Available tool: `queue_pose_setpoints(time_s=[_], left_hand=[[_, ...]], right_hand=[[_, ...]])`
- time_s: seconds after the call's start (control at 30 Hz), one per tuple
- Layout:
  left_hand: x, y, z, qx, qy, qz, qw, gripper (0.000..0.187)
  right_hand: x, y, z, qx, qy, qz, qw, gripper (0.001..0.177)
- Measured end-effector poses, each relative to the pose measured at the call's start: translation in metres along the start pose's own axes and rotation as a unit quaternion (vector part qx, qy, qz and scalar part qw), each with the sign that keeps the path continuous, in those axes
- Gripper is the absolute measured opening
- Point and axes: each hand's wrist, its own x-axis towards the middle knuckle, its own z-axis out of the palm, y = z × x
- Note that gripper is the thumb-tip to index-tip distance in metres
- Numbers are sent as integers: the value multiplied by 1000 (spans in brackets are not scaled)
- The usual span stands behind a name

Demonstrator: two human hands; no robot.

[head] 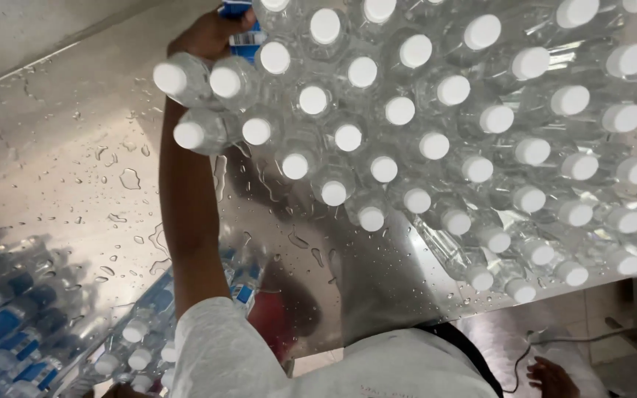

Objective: The person is manually applying labels to plastic water bottles.

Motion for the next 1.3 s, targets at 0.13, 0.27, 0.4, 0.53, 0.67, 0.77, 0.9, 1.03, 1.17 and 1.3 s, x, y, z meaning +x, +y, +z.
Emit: queue_pose_setpoints(time_s=[0.13,0.27,0.4,0.53,0.67,0.77,0.9,1.03,1.17,1.3], left_hand=[[-7,-6,27,-215,56,-27,975,56],[-38,36,49,-201,65,-90,973,73],[-44,9,78,-306,59,-45,949,54],[-52,13,102,-324,23,-27,945,51],[-49,-5,137,-444,10,1,896,56],[-51,-13,173,-439,-48,88,893,60],[-92,31,225,-393,-16,42,918,85],[-105,56,267,-366,11,-2,930,81],[-118,52,294,-332,115,-38,935,81],[-162,28,331,-330,210,-175,904,69]], right_hand=[[20,-36,49,-48,19,-7,999,19],[53,-19,42,-26,0,1,1000,32],[37,-72,57,-116,-20,-22,993,27],[42,-121,81,-150,-36,-35,987,28],[40,-147,91,-206,-54,-64,975,31],[37,-166,101,-178,-43,-55,981,31],[20,-203,125,-211,-97,-70,970,31],[15,-245,142,-202,-154,-141,957,24],[20,-292,155,-168,-245,-231,926,17],[13,-310,159,-119,-400,-45,908,28]])
